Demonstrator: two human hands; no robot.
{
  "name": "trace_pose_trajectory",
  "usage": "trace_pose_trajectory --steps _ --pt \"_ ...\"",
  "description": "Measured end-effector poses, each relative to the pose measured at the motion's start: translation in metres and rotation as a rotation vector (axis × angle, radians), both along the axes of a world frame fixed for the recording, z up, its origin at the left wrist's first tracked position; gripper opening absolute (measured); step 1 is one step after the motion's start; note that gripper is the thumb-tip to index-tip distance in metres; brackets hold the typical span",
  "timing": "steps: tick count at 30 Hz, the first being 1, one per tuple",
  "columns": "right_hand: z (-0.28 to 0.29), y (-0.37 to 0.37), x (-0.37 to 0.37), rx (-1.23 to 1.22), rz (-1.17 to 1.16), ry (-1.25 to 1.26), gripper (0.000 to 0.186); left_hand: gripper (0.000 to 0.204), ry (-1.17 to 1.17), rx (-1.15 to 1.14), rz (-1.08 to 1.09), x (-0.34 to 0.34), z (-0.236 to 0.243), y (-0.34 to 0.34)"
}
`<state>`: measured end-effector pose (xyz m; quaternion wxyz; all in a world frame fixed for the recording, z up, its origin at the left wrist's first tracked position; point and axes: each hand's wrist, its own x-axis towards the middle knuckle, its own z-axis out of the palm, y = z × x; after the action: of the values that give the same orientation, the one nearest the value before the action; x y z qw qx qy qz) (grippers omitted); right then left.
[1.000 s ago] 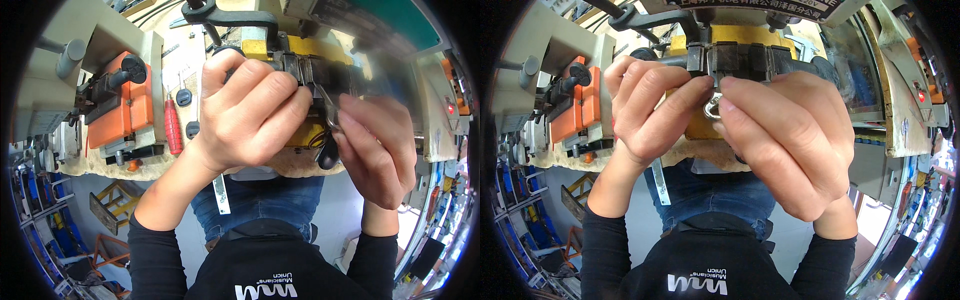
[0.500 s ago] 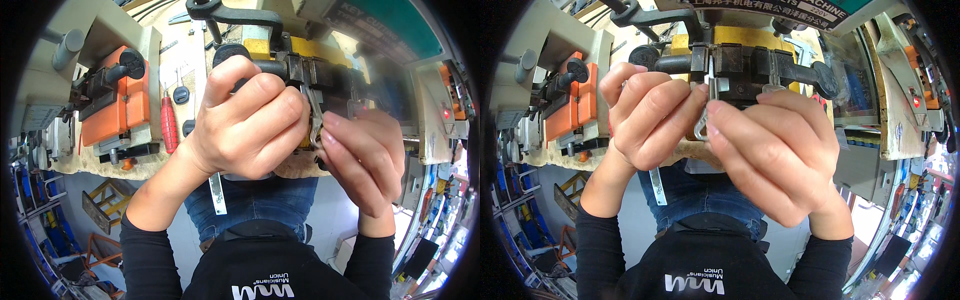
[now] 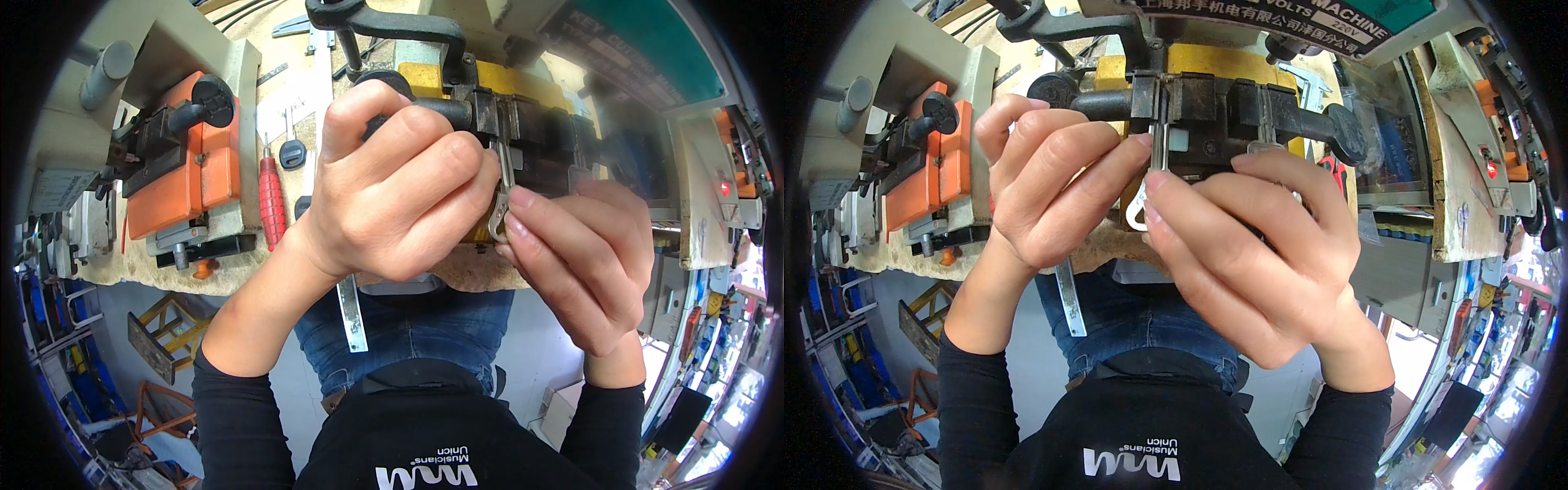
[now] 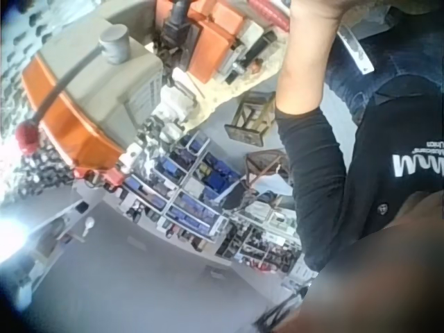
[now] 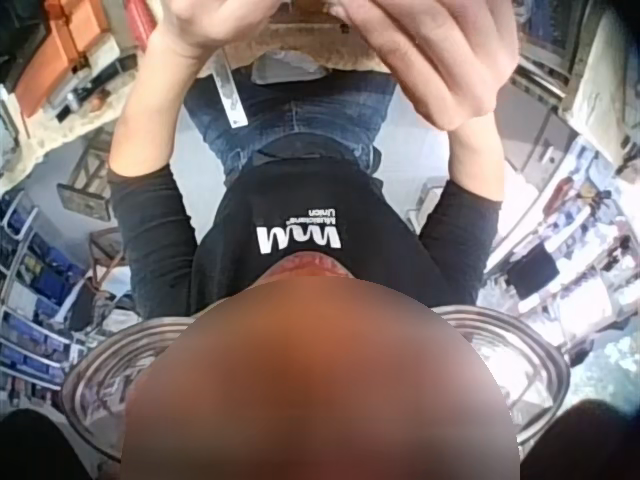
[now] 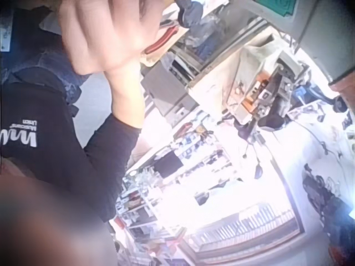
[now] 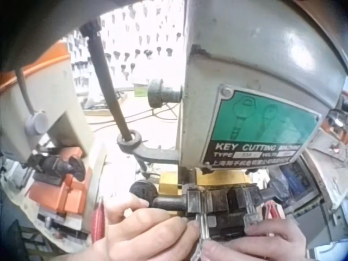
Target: The person uses a key cutting machine to duplicate keys. They secure a key in the machine's vise, align it with the cutting wheel, and operate the lever to cut the key profile. The person repeats this process for multiple keys, adjusting the machine and handling the keys between cuts.
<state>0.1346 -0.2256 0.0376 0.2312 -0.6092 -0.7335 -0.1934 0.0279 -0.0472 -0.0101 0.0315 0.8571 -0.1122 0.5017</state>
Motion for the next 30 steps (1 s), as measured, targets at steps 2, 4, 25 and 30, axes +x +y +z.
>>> trace_pose_trajectory --steps 2,4,25,30 --pt "0.003 -0.002 0.001 -0.004 -0.013 0.000 0.030 0.033 -0.016 -0.002 -0.005 0.001 -0.001 0.001" --pt "0.004 -0.003 0.002 -0.013 -0.018 0.002 0.030 0.034 -0.038 0.006 -0.017 0.004 -0.003 0.002" --pt "0.000 -0.005 0.002 0.003 -0.027 0.021 0.026 0.035 -0.037 0.005 0.017 0.003 -0.006 0.005" --pt "0.006 -0.014 0.003 0.027 -0.042 0.064 0.025 0.025 -0.118 0.074 0.007 0.001 -0.008 0.006"
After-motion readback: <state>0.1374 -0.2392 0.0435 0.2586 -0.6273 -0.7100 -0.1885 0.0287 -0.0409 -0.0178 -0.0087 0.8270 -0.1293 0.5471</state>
